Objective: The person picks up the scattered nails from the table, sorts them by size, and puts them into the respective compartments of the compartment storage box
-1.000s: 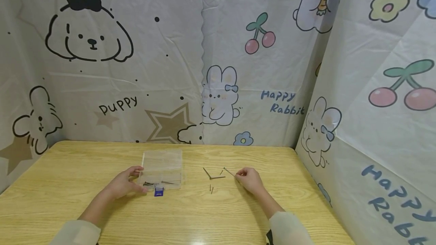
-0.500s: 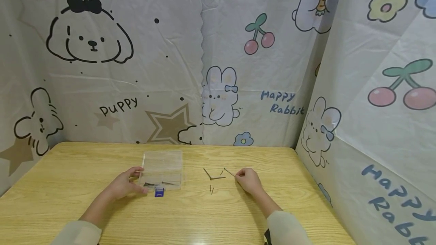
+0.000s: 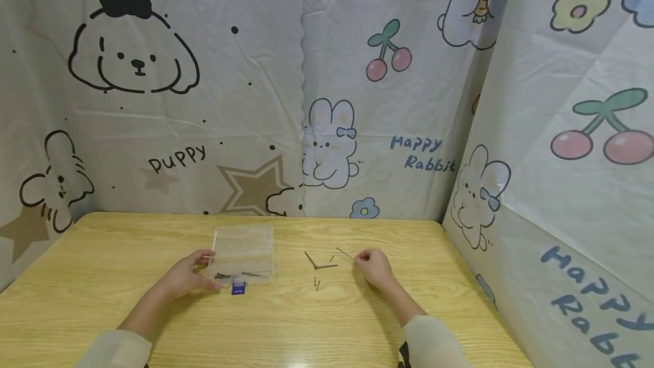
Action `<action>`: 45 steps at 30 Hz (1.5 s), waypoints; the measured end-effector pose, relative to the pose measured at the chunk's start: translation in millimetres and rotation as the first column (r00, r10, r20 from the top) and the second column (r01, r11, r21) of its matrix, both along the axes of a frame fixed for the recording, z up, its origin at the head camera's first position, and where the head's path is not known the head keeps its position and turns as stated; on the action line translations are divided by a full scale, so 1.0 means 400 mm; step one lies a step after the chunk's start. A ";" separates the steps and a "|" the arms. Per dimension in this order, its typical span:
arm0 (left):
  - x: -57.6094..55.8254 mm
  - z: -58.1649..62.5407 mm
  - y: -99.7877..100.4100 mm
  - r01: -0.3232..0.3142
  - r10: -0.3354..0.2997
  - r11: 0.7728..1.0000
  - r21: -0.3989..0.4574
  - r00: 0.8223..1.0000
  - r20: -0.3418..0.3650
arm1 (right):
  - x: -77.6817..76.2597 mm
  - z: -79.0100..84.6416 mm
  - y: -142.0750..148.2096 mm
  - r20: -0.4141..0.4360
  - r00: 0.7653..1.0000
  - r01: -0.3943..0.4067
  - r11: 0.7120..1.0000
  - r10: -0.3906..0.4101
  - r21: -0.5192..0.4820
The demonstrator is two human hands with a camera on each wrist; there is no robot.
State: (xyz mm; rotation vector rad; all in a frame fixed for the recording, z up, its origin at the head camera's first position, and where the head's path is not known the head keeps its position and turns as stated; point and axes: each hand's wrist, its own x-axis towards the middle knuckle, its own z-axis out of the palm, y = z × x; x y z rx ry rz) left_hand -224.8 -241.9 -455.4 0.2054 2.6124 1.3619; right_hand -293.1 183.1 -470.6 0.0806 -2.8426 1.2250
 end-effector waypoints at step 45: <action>-0.004 -0.007 -0.003 -0.004 0.004 1.000 0.008 1.000 0.010 | 0.060 0.059 -0.250 0.014 0.951 -0.307 0.949 0.309 -0.075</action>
